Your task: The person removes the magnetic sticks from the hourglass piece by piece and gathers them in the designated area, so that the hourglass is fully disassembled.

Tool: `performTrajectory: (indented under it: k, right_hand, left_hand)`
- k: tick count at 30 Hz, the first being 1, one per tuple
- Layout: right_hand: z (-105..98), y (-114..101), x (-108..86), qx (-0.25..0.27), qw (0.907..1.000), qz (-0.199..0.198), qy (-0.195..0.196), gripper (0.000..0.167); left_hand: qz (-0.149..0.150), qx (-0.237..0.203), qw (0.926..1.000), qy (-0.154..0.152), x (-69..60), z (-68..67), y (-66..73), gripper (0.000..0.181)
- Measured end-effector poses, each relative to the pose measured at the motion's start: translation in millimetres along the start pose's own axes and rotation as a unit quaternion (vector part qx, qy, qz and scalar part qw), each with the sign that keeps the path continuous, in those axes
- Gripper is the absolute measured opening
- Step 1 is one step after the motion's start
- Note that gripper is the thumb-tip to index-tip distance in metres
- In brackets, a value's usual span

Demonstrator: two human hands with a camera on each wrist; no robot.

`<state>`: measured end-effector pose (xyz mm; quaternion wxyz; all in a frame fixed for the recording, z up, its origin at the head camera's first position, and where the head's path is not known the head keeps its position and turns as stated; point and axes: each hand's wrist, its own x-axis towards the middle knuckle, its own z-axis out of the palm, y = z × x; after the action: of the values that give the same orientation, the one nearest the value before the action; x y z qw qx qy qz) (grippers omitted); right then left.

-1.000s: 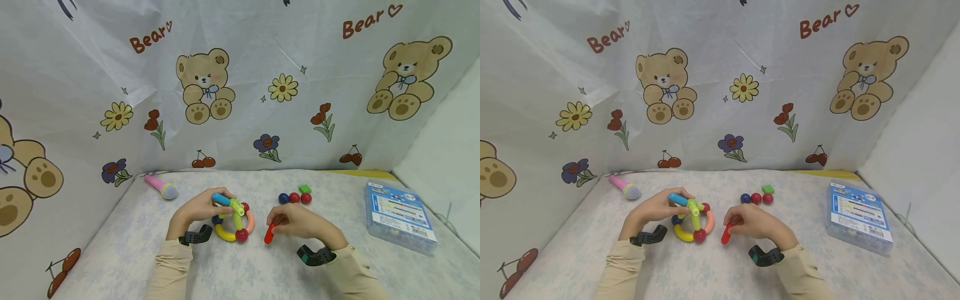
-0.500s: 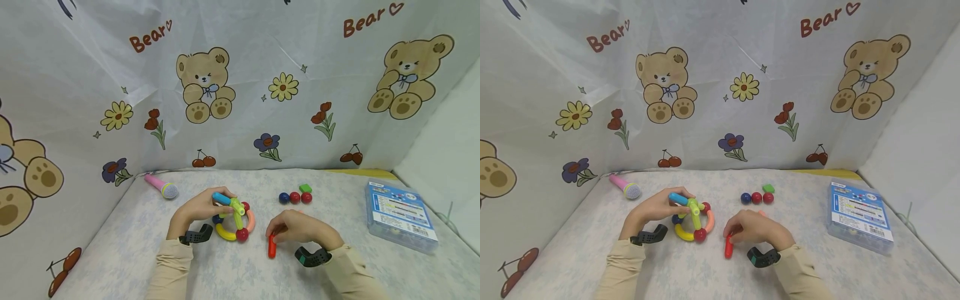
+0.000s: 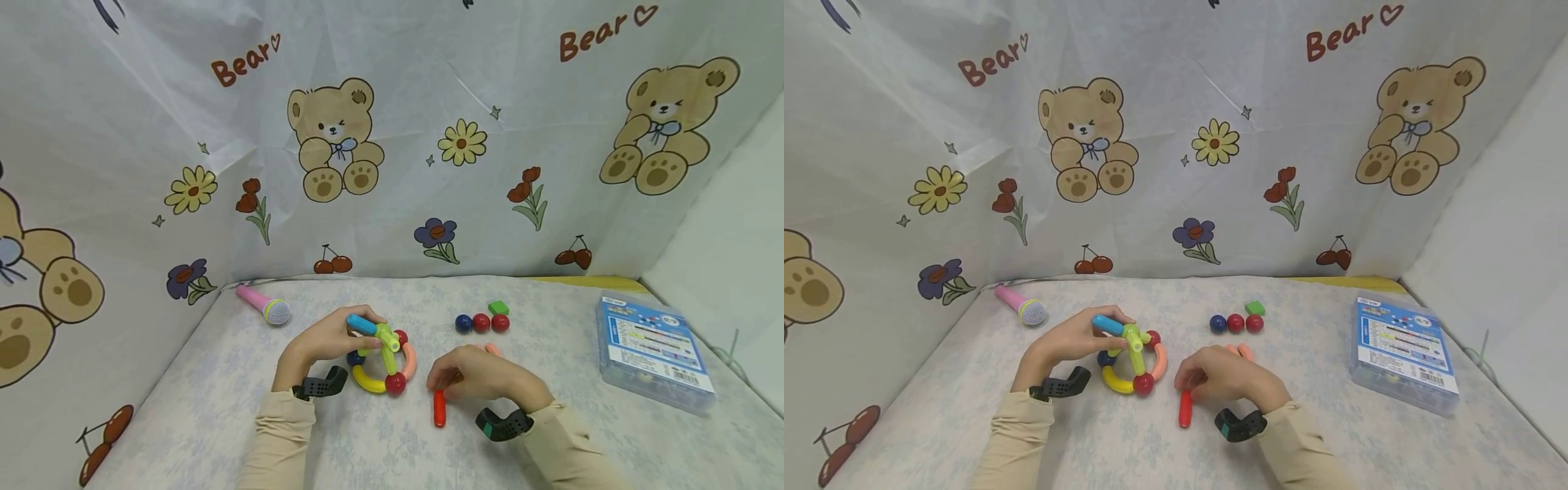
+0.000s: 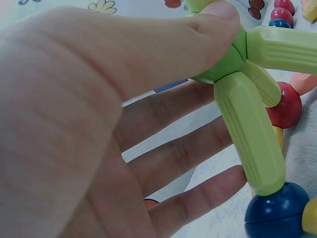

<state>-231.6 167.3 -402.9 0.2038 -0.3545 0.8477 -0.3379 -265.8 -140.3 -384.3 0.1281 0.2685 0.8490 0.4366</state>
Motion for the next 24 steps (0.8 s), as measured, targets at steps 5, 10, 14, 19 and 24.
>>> performTrajectory:
  k: [5, 10, 14, 19, 24]
  right_hand:
    - [1, -2, 2.4, -0.01, 0.9999, 0.001, 0.014, 0.02]
    - [3, -13, 8.4, -0.054, 0.9946, -0.028, 0.084, 0.027]
    - [11, -30, 14.4, -0.067, 0.9802, -0.083, 0.167, 0.044]
    - [22, -44, 18.7, -0.083, 0.9524, -0.172, 0.238, 0.044]
    - [26, -45, 21.1, -0.109, 0.9318, -0.184, 0.293, 0.034]
  left_hand:
    - [-0.005, -0.001, 1.0, 0.001, -0.8, 0.2, -0.7, 0.028]
    - [0.0, -0.001, 1.0, 0.002, -1.1, -0.5, -0.8, 0.028]
    - [0.009, -0.006, 0.9999, -0.001, -0.2, -0.9, -0.1, 0.027]
    - [0.014, -0.01, 0.9998, -0.002, 1.4, -0.7, 0.4, 0.026]
    - [0.017, -0.018, 0.9997, -0.008, 1.9, 0.2, -0.3, 0.027]
